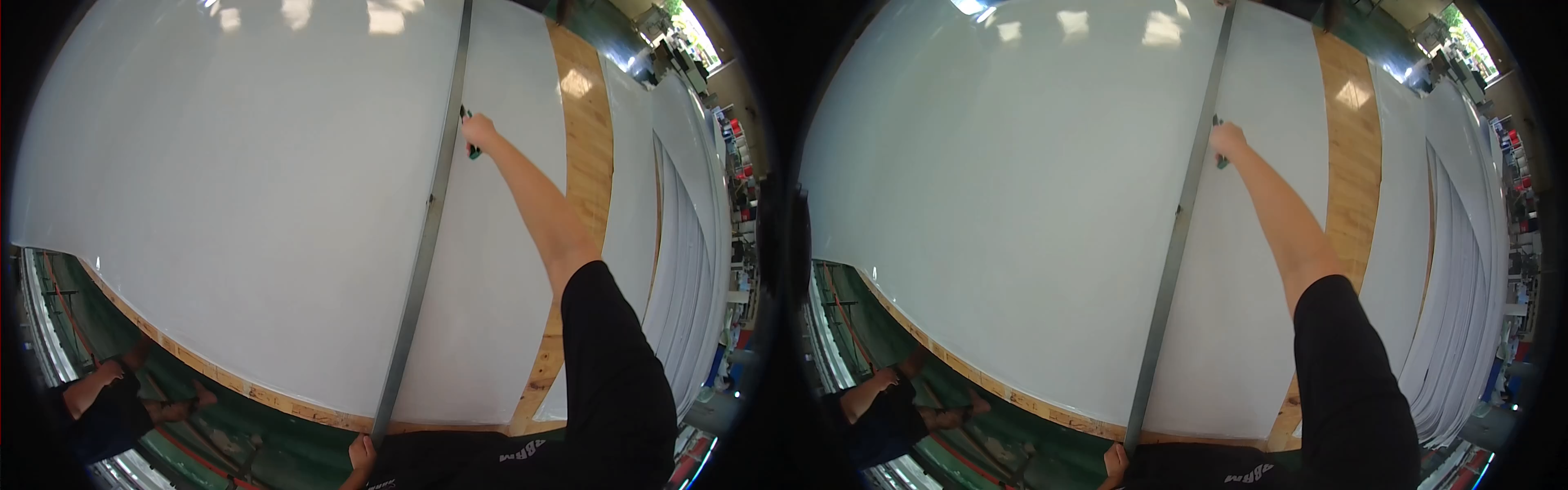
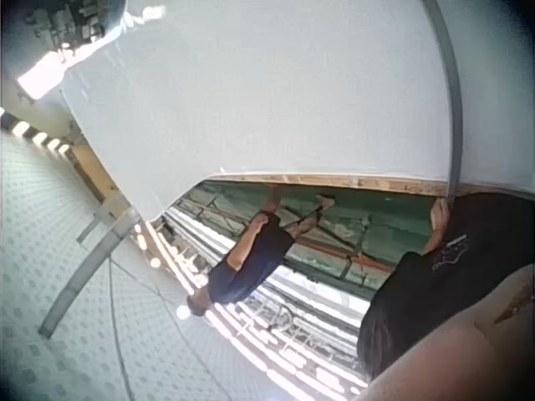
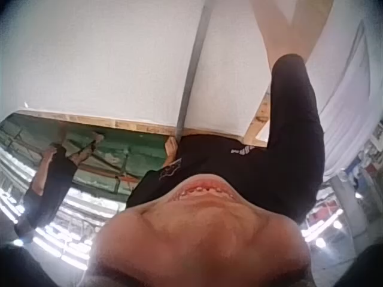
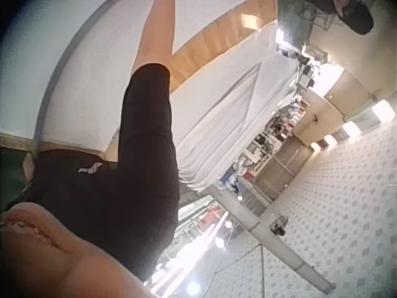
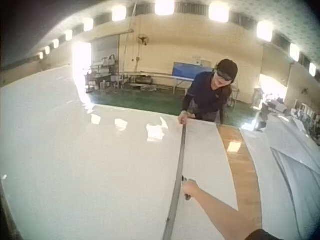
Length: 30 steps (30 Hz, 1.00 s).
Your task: Cutting large sheets of white material using a long metal ruler and a utility knife on a wooden table.
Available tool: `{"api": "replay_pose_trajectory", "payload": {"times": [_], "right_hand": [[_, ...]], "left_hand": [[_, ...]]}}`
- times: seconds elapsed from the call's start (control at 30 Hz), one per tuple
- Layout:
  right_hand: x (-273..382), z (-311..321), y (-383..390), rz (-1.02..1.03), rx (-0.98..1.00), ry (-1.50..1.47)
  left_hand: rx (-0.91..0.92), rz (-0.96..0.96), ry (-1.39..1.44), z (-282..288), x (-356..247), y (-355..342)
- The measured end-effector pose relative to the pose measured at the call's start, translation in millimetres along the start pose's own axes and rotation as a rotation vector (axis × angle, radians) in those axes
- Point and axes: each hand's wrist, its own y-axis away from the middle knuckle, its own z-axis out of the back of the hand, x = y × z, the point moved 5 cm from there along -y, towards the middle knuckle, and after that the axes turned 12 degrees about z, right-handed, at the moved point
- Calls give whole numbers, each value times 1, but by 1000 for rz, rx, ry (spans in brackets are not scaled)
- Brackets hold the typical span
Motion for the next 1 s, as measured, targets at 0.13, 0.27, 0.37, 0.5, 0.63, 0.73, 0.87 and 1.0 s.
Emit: {"api": "replay_pose_trajectory", "payload": {"times": [0.13,0.27,0.37,0.5,0.63,0.73,0.87,1.0], "right_hand": [[-1,6,10,-29,-10,-92],[6,5,36,-54,170,-16],[7,-6,67,-57,214,-70],[7,-22,107,-67,214,-160],[6,-38,143,-78,269,-151],[4,-51,174,-102,288,-185],[4,-69,218,-107,331,-145],[3,-94,267,-141,368,-190]], "left_hand": [[69,18,11,-3,6,1],[62,6,-8,-6,10,1],[50,-26,-17,-6,12,-1],[8,-65,-39,-6,17,-2],[-7,-85,-44,-7,20,-4],[-36,-100,-109,-8,18,-6],[-59,-116,-95,-10,16,-9],[-48,-66,-124,-9,10,-10]]}}
